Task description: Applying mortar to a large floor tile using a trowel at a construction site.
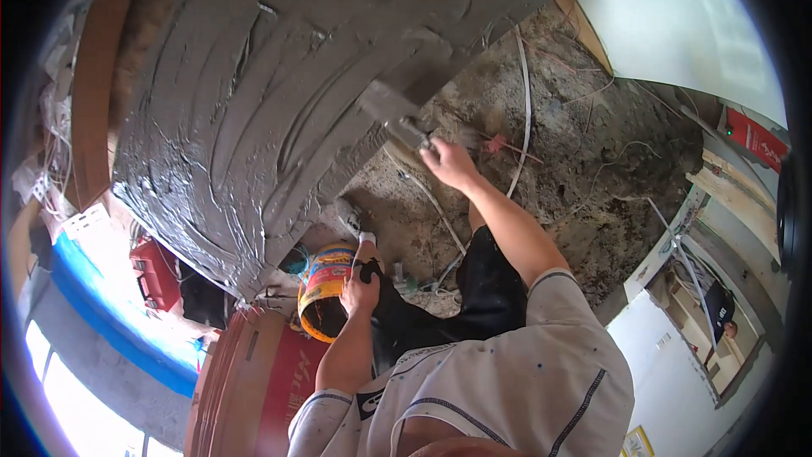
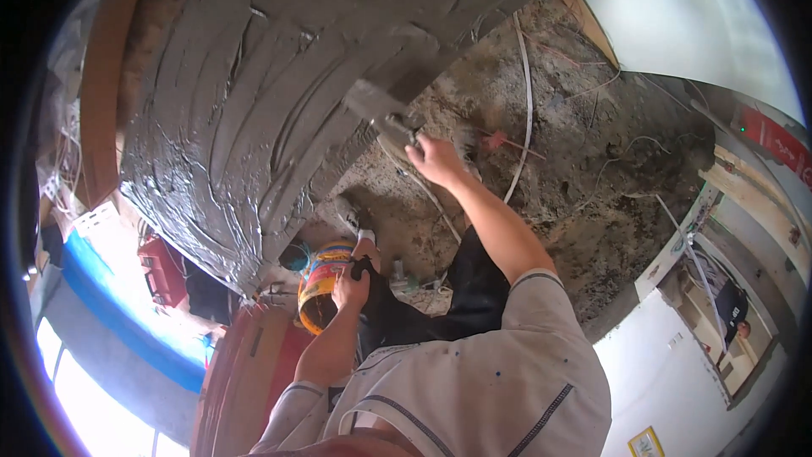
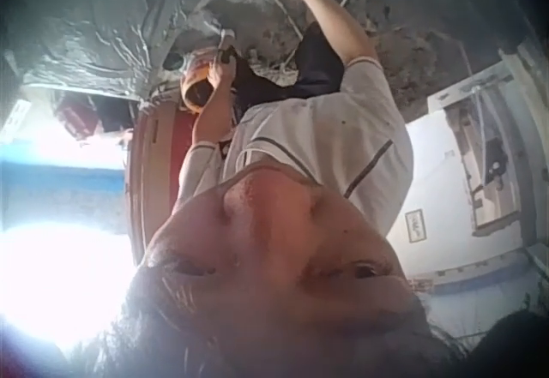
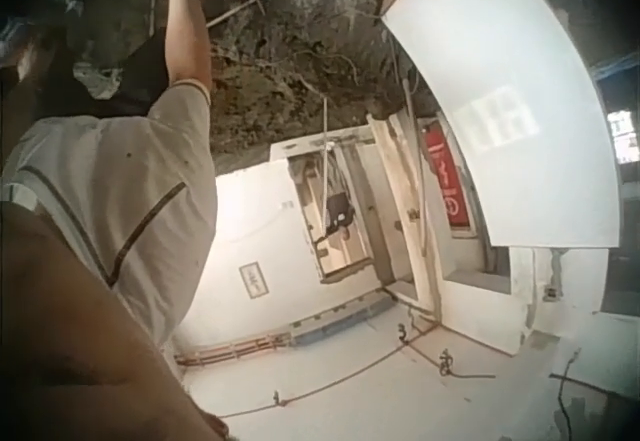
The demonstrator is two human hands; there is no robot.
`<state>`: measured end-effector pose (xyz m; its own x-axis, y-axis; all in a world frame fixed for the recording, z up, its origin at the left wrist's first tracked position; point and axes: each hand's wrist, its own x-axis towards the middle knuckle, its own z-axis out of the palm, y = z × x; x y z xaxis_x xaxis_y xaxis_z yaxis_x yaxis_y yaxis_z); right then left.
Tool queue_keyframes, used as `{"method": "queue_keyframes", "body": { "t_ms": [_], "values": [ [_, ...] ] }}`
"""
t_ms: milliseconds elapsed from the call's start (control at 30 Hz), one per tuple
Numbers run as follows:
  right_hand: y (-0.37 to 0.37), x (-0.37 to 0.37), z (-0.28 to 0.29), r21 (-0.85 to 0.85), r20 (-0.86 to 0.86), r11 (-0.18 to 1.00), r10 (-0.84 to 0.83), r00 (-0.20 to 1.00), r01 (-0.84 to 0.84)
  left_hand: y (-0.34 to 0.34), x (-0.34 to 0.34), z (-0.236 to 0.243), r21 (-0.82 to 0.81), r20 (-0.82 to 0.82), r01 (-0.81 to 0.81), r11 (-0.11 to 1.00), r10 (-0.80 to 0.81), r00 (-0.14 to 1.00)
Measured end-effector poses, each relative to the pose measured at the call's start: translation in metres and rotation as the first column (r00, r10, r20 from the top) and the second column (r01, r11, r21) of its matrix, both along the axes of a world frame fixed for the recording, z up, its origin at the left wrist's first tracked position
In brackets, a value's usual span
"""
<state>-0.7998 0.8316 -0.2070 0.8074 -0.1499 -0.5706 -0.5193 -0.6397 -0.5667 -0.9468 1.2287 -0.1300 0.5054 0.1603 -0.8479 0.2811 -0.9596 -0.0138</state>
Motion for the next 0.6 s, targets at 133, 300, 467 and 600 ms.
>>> {"method": "queue_keyframes", "body": {
  "t_ms": [133,300,467,600],
  "values": [
    [-0.068,0.051,-0.011,-0.05,0.026,0.992,-0.114,0.993,0.115,-0.011,0.016,-0.01,-0.043,-0.021,-0.118,0.992,0.117,0.993],
    [-0.306,0.065,-0.059,-0.231,0.273,0.856,-0.4,0.875,0.463,-0.078,0.006,0.006,-0.151,0.002,-0.256,0.955,0.259,0.966],
    [-0.516,0.063,-0.065,0.164,0.037,0.537,-0.841,0.539,0.827,-0.185,0.023,0.043,-0.027,-0.195,-0.572,0.82,0.557,0.807],
    [-0.586,0.12,-0.039,0.291,-0.087,0.436,-0.875,0.477,0.852,-0.206,0.029,0.059,-0.057,-0.167,-0.639,0.767,0.624,0.763]
  ]
}}
